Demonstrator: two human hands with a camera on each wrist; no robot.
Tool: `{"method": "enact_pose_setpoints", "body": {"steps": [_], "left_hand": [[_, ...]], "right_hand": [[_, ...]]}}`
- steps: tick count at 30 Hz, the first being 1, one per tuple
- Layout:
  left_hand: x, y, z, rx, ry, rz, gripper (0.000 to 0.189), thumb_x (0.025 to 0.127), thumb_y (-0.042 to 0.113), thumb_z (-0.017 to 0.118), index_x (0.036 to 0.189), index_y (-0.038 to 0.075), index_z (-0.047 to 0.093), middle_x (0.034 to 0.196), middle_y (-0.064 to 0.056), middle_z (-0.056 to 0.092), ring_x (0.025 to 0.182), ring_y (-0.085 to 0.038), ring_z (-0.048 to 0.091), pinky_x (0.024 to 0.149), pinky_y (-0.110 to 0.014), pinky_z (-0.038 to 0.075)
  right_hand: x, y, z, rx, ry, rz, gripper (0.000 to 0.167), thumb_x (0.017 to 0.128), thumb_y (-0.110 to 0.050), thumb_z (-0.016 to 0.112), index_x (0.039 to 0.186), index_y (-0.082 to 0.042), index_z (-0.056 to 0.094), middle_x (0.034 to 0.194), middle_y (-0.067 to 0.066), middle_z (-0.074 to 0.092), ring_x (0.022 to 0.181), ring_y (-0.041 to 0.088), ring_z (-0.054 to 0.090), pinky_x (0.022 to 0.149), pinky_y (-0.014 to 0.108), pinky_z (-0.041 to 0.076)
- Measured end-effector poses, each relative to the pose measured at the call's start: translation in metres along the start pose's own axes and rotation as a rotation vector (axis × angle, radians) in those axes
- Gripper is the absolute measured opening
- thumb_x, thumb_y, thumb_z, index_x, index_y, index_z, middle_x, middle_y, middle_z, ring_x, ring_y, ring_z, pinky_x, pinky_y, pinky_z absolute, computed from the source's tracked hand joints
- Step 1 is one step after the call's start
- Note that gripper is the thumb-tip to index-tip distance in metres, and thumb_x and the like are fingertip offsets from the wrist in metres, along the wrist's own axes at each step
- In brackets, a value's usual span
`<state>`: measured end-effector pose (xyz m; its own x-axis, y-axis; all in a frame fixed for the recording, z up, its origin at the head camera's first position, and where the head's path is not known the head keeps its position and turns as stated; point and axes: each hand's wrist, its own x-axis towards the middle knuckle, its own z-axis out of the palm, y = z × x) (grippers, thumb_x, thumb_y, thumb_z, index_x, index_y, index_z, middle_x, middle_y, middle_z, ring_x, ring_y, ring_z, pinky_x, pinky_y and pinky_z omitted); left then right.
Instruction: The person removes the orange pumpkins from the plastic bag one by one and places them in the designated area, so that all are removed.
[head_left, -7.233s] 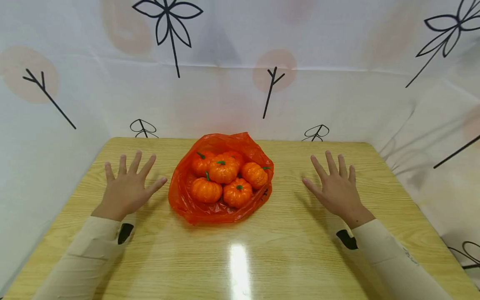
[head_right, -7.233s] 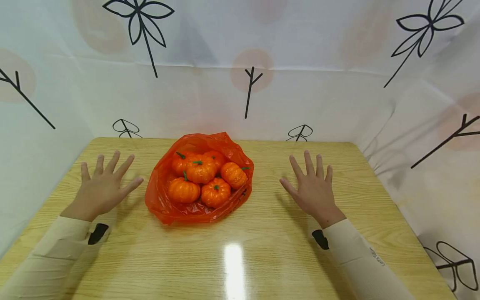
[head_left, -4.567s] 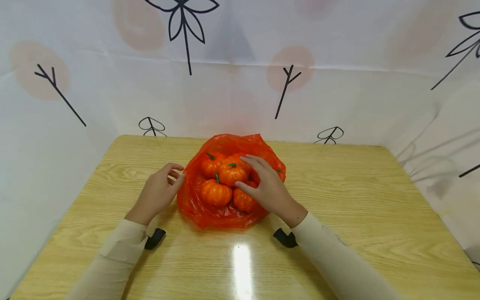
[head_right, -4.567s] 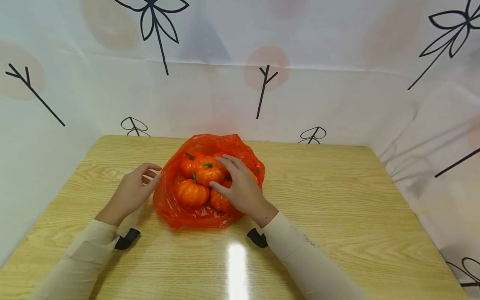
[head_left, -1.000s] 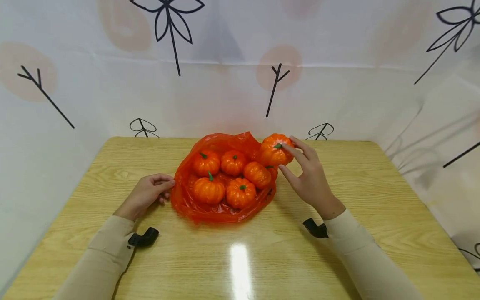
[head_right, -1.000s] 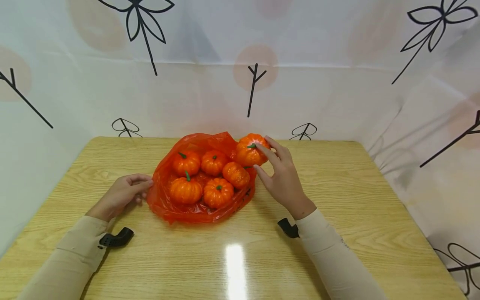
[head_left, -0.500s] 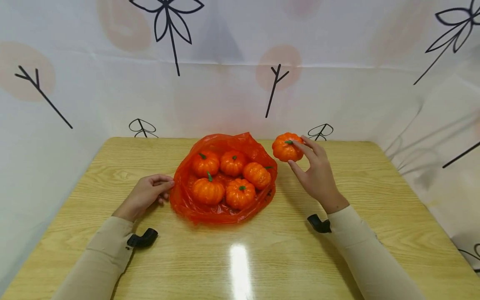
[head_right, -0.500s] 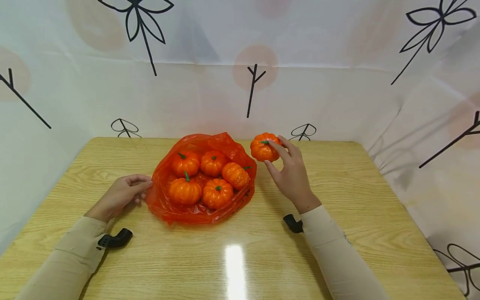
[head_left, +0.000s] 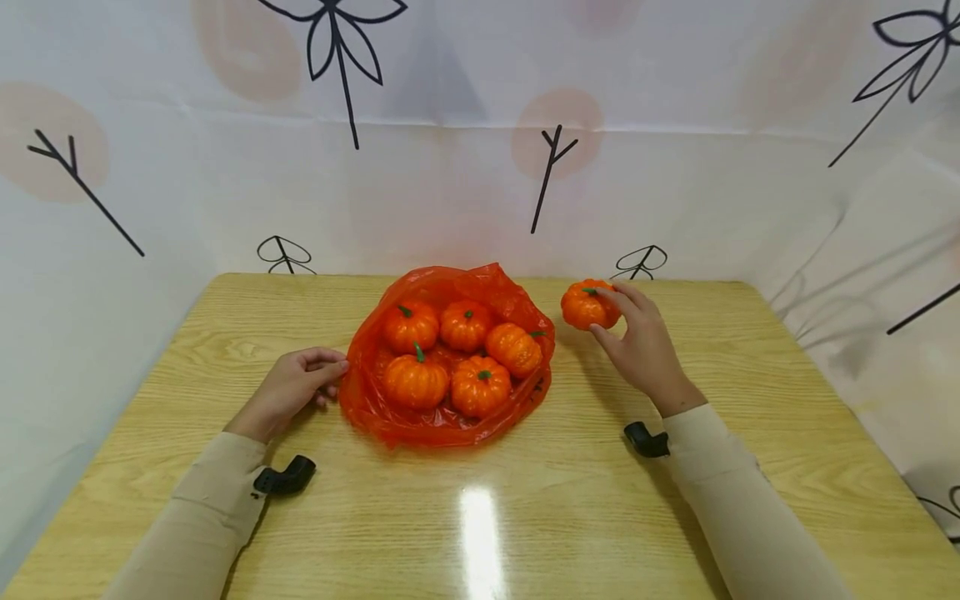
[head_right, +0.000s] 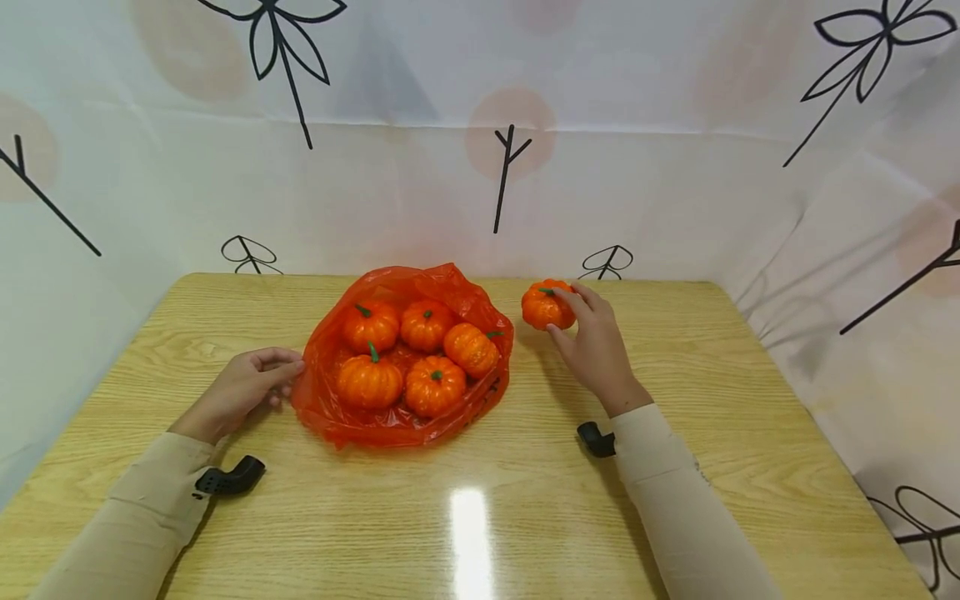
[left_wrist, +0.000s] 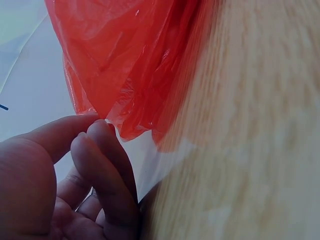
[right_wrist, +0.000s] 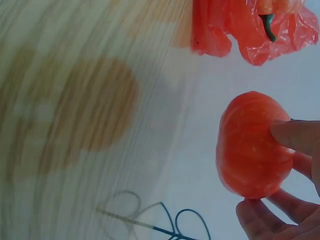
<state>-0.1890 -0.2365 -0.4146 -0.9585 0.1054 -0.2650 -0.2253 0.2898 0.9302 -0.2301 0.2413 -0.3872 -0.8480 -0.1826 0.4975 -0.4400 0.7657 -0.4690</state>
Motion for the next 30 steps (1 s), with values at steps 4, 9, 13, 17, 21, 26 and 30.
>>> {"method": "enact_pose_setpoints", "body": {"steps": [4,9,13,17,21,26,30], "left_hand": [[0.000,0.000,0.000,0.015,0.004,0.004,0.039,0.099,0.029,0.065,0.121,-0.002,0.059,0.082,0.007,0.063,0.068,-0.009,0.058,0.059,-0.024,0.054],[-0.001,-0.001,-0.001,0.029,0.006,0.007,0.040,0.099,0.030,0.065,0.122,-0.002,0.059,0.083,0.006,0.063,0.069,-0.010,0.058,0.059,-0.024,0.054],[-0.001,-0.001,0.000,0.042,0.003,0.002,0.040,0.099,0.030,0.065,0.122,-0.001,0.059,0.085,0.006,0.064,0.069,-0.010,0.058,0.059,-0.024,0.054],[0.000,0.000,0.001,0.049,0.000,-0.003,0.040,0.099,0.031,0.064,0.124,0.000,0.058,0.086,0.004,0.063,0.070,-0.010,0.058,0.059,-0.024,0.054],[0.001,0.002,0.002,0.041,0.000,0.005,0.039,0.099,0.031,0.065,0.123,0.000,0.058,0.086,0.002,0.062,0.069,-0.010,0.058,0.059,-0.023,0.054],[0.000,0.001,0.003,0.037,0.011,0.001,0.038,0.099,0.030,0.065,0.121,-0.001,0.059,0.084,0.001,0.063,0.068,-0.011,0.059,0.059,-0.023,0.054],[0.000,-0.004,0.003,0.015,0.018,0.005,0.037,0.098,0.030,0.066,0.119,0.000,0.060,0.084,0.000,0.063,0.067,-0.011,0.059,0.059,-0.023,0.054]], "right_hand": [[0.002,0.004,0.001,0.001,-0.038,0.033,0.049,0.087,-0.002,0.075,0.132,0.005,0.057,0.142,0.031,0.048,0.130,0.053,0.044,0.106,0.068,0.038],[0.003,0.008,0.002,-0.004,-0.111,0.073,0.051,0.088,-0.001,0.074,0.134,0.006,0.054,0.141,0.033,0.047,0.130,0.053,0.044,0.108,0.067,0.037],[0.001,0.011,0.003,-0.015,-0.160,0.111,0.053,0.089,-0.002,0.073,0.137,0.006,0.052,0.143,0.032,0.045,0.132,0.053,0.042,0.109,0.067,0.036],[-0.001,0.013,0.002,-0.004,-0.185,0.131,0.056,0.090,-0.002,0.072,0.141,0.004,0.050,0.145,0.031,0.044,0.134,0.051,0.041,0.110,0.065,0.036],[-0.001,0.014,0.002,0.005,-0.217,0.155,0.060,0.090,-0.003,0.071,0.145,0.002,0.045,0.145,0.031,0.043,0.135,0.050,0.040,0.111,0.065,0.035],[0.000,0.015,0.003,0.006,-0.275,0.184,0.063,0.093,-0.005,0.069,0.148,0.003,0.040,0.147,0.033,0.038,0.136,0.052,0.038,0.111,0.066,0.034],[0.000,0.017,0.006,-0.005,-0.306,0.189,0.063,0.093,-0.005,0.067,0.148,0.006,0.038,0.148,0.035,0.034,0.135,0.054,0.037,0.111,0.067,0.033]]}}
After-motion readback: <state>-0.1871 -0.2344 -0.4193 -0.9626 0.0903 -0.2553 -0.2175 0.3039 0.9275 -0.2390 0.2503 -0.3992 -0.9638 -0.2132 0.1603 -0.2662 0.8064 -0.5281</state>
